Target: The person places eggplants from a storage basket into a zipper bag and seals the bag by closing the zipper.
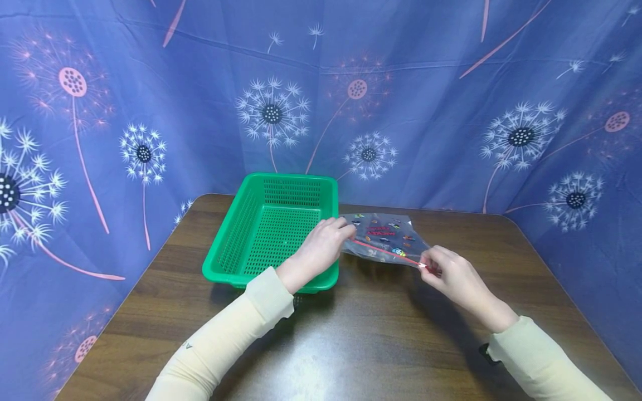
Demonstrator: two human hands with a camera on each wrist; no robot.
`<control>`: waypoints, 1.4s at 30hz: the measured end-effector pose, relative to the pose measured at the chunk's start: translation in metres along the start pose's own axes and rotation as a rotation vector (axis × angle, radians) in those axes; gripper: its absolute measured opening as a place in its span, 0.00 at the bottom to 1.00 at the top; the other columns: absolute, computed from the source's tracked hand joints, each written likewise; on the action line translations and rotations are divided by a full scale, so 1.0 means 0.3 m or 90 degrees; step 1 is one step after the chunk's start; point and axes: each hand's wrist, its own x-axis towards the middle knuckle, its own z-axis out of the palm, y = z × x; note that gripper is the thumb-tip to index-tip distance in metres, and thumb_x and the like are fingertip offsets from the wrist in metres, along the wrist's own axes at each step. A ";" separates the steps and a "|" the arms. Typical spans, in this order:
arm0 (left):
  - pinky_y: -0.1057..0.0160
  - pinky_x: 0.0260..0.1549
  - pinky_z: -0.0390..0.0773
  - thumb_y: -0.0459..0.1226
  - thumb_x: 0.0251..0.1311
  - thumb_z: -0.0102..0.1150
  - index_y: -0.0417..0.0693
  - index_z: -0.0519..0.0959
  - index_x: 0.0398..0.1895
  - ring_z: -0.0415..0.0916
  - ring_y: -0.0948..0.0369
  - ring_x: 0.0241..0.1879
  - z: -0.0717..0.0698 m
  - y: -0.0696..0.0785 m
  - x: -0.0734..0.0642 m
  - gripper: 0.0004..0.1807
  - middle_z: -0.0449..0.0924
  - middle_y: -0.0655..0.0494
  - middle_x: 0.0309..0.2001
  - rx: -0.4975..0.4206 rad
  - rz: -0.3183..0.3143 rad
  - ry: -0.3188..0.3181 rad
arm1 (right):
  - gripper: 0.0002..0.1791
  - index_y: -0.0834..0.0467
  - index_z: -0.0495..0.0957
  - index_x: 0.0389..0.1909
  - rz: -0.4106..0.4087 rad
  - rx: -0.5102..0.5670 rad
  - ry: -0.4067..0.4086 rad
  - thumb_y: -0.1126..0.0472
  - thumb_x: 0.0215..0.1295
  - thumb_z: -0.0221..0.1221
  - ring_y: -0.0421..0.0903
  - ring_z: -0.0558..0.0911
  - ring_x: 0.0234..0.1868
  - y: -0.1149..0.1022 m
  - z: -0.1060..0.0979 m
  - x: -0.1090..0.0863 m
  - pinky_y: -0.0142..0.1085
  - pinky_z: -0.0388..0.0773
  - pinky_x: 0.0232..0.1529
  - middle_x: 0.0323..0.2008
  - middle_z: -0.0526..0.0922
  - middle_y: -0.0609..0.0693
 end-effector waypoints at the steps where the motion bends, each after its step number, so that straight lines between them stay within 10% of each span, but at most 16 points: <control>1: 0.63 0.35 0.71 0.22 0.51 0.55 0.52 0.77 0.36 0.73 0.60 0.36 0.000 0.000 0.000 0.16 0.76 0.60 0.35 -0.001 0.001 0.001 | 0.08 0.53 0.74 0.25 -0.001 -0.001 -0.002 0.66 0.40 0.60 0.34 0.67 0.22 0.001 -0.001 -0.002 0.24 0.62 0.23 0.21 0.69 0.39; 42: 0.65 0.33 0.70 0.23 0.54 0.55 0.53 0.78 0.35 0.73 0.62 0.35 0.005 -0.009 0.001 0.15 0.77 0.61 0.36 -0.003 -0.012 0.005 | 0.06 0.56 0.75 0.26 -0.058 -0.033 0.037 0.58 0.52 0.51 0.36 0.72 0.28 0.050 -0.034 -0.045 0.33 0.68 0.30 0.25 0.76 0.41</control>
